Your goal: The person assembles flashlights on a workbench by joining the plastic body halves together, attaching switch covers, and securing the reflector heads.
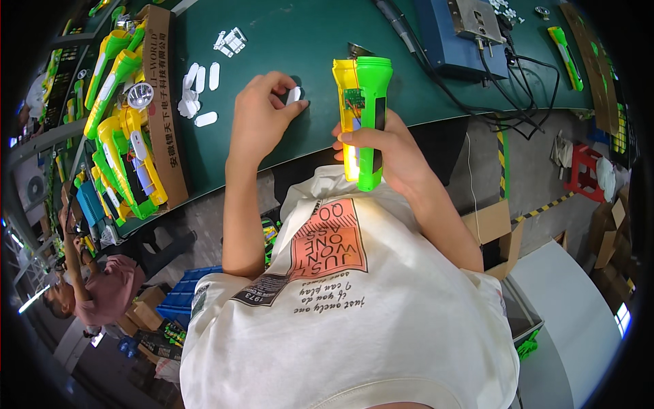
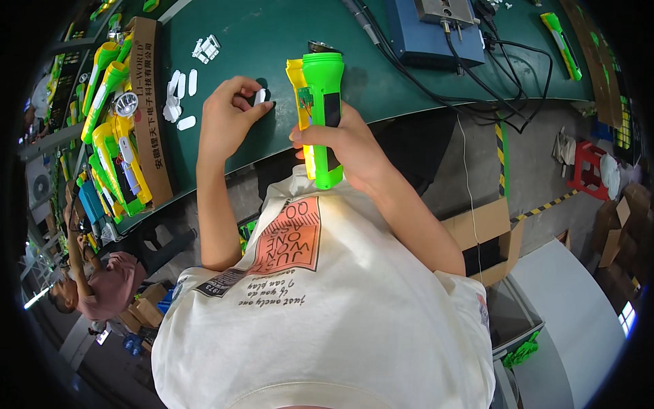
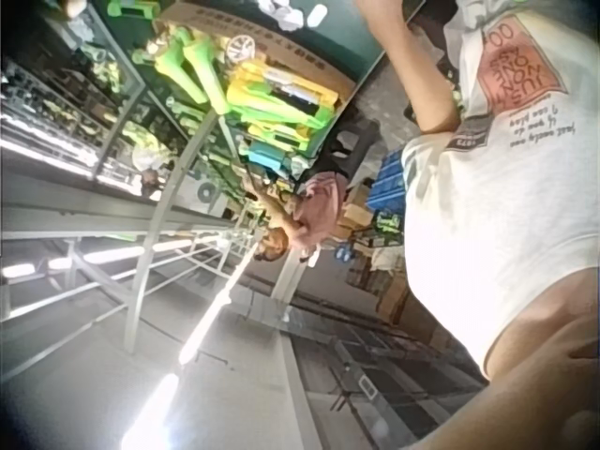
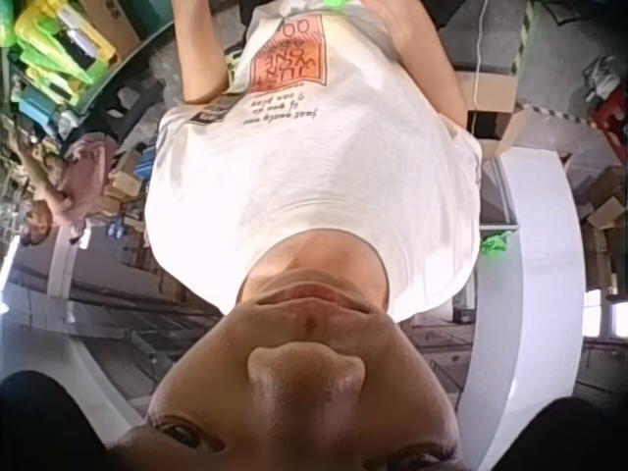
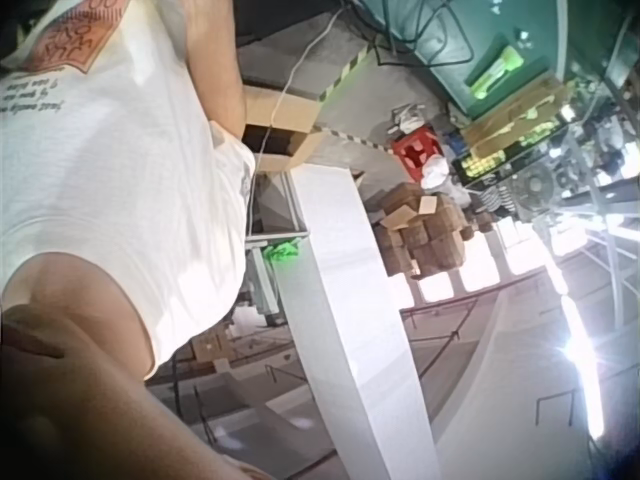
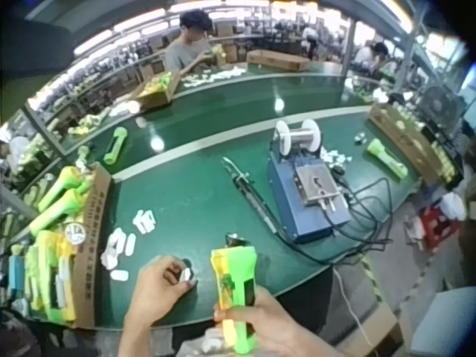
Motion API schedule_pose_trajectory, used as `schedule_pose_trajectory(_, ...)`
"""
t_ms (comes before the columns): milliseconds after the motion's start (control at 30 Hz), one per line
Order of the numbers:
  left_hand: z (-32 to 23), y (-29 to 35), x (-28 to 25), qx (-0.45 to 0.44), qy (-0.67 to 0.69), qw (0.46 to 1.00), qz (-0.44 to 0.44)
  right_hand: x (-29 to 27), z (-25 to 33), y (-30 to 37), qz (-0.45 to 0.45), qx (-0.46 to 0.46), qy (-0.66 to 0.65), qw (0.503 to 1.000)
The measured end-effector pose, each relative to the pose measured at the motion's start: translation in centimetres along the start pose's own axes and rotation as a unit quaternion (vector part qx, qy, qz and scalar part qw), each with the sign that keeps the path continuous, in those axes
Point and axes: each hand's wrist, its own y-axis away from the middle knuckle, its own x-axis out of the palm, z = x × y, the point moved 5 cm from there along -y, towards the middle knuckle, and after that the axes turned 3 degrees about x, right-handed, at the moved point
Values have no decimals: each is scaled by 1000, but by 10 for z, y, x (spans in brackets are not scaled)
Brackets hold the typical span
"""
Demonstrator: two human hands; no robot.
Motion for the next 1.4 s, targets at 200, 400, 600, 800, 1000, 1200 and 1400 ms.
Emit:
schedule_pose_trajectory(200, 6, 12, 18, -67, 411, 908, 45, -1, -1, 0, 12, 4, -9, 1000)
schedule_pose_trajectory(400, -20, 24, 44, -47, 588, 806, 52, -1, -4, 0, 36, 0, -20, 999)
schedule_pose_trajectory(600, -16, 29, 38, -42, 531, 846, 28, -3, -7, 1, 18, -6, -3, 1000)
schedule_pose_trajectory(800, -13, 27, 27, -37, 479, 877, 3, -3, -8, 1, 16, 5, 9, 1000)
schedule_pose_trajectory(1000, -15, 20, 16, -46, 468, 882, 29, -3, -7, 1, 5, -2, -4, 1000)
schedule_pose_trajectory(1200, -18, 22, 8, -28, 383, 923, 32, -2, -7, 3, 13, 7, 10, 1000)
schedule_pose_trajectory(1400, -21, 17, 1, 3, 297, 953, 50, -2, -8, 1, 6, 5, -6, 1000)
